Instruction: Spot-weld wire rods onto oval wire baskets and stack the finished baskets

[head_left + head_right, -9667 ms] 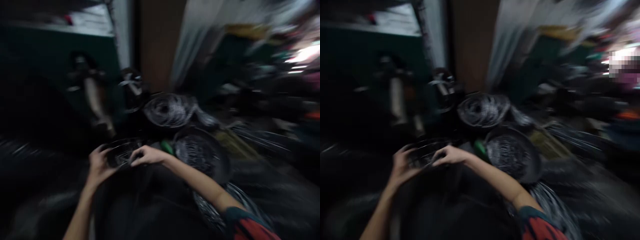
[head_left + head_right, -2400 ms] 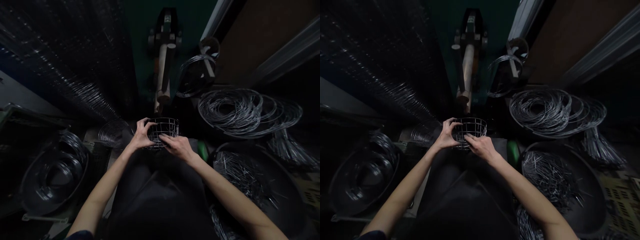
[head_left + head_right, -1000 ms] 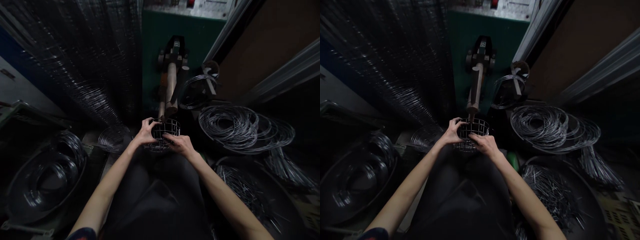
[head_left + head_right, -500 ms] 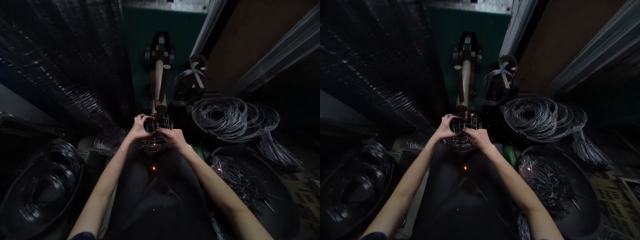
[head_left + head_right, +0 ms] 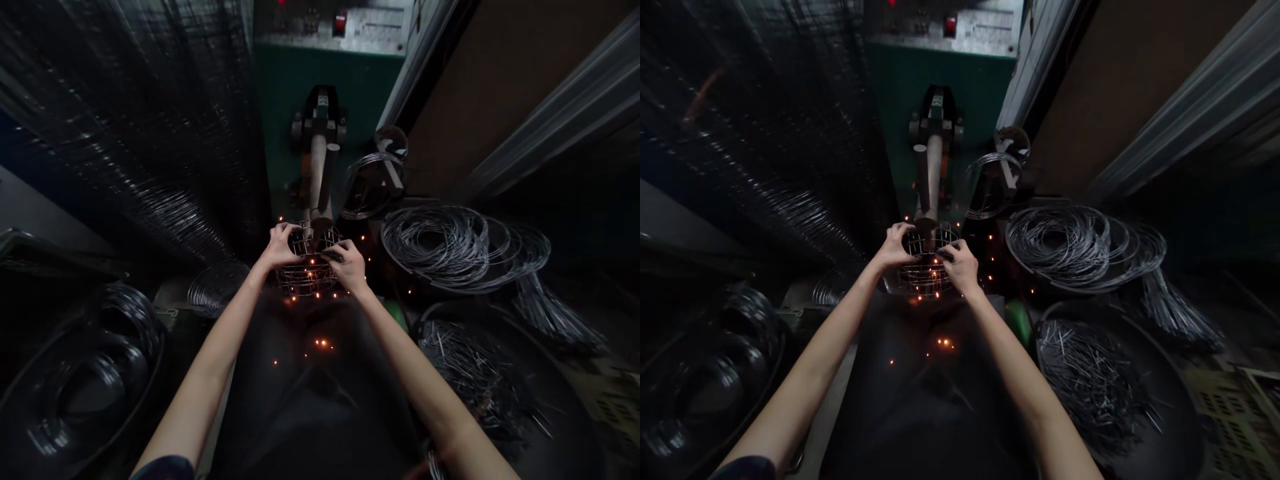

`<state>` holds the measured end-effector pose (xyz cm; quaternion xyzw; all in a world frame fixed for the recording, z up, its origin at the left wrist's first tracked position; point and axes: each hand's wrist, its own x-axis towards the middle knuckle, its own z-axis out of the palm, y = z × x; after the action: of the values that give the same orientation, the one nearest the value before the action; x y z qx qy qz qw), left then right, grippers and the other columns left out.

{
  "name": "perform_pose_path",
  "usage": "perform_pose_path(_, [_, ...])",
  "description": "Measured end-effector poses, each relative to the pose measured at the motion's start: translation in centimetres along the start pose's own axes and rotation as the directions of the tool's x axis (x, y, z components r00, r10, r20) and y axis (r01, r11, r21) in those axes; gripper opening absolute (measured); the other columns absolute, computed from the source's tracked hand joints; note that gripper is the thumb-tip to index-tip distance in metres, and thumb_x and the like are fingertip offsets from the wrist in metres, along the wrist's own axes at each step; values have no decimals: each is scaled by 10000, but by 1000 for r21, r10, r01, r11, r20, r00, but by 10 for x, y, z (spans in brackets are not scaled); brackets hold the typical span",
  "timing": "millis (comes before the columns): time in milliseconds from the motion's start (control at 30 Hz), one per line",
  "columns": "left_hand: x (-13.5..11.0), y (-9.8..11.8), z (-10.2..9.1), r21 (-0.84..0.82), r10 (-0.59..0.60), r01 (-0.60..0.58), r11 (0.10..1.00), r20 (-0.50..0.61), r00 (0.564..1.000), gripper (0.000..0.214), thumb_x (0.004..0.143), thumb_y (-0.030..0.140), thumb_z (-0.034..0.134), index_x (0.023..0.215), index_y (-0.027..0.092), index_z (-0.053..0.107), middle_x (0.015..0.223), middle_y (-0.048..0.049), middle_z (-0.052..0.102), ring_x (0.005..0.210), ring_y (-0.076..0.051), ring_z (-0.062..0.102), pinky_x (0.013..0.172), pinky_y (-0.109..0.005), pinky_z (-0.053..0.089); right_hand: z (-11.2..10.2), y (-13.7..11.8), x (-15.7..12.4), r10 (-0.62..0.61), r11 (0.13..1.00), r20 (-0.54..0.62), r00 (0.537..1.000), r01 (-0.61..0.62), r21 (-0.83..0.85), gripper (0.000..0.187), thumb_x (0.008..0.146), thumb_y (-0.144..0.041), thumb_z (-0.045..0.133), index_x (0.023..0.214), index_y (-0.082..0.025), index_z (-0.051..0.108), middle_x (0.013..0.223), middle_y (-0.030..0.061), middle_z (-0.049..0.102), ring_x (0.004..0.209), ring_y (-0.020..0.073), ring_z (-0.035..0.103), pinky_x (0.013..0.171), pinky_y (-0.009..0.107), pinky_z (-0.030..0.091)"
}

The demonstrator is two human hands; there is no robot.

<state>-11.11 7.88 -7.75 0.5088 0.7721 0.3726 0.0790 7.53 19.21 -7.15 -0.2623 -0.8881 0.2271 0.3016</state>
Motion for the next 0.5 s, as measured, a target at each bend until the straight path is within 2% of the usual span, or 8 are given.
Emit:
perform_pose_path(133, [16,-7,1,1,-22,22,1000,10,1000,787,493,262,826,1213,218,511,1217,-89,403,1172,-317,400,1052,-474,355,5,-2,20,77,993,-3,997,-76,92,185,809,-402,640,820,-240,729,899,40,605,762,167,601,635,277,472])
perform_pose_path(233, [20,-9,3,-11,7,-7,1000,12,1000,772,530,280,822,1229,216,501,1252,-95,407,1222,-331,380,1078,-490,327,-4,-5,17,103,985,-11,995,-100,140,249,841,-434,594,866,-222,722,884,47,604,743,163,588,669,282,477])
perform_pose_path(300, [18,-12,0,-33,33,-32,999,37,999,838,543,300,826,1289,225,453,1338,-108,366,1313,-358,300,1116,-516,264,-20,-6,5,122,977,-18,992,-117,180,319,901,-447,490,906,-219,712,878,53,608,780,171,593,727,290,482])
perform_pose_path(400, [5,-26,-8,-144,75,-60,988,101,992,1083,546,402,843,1437,245,247,1484,-138,212,1402,-371,173,1146,-540,197,-56,1,-27,165,962,17,986,-165,216,422,963,-448,328,967,-232,690,945,58,629,910,186,607,850,311,472])
perform_pose_path(500, [-16,-49,-9,-232,36,-2,973,144,989,1257,522,500,847,1482,219,86,1525,-183,108,1418,-379,140,1150,-556,179,-85,21,-70,238,958,84,968,-248,147,440,965,-468,292,980,-253,676,978,53,656,960,198,617,890,339,477])
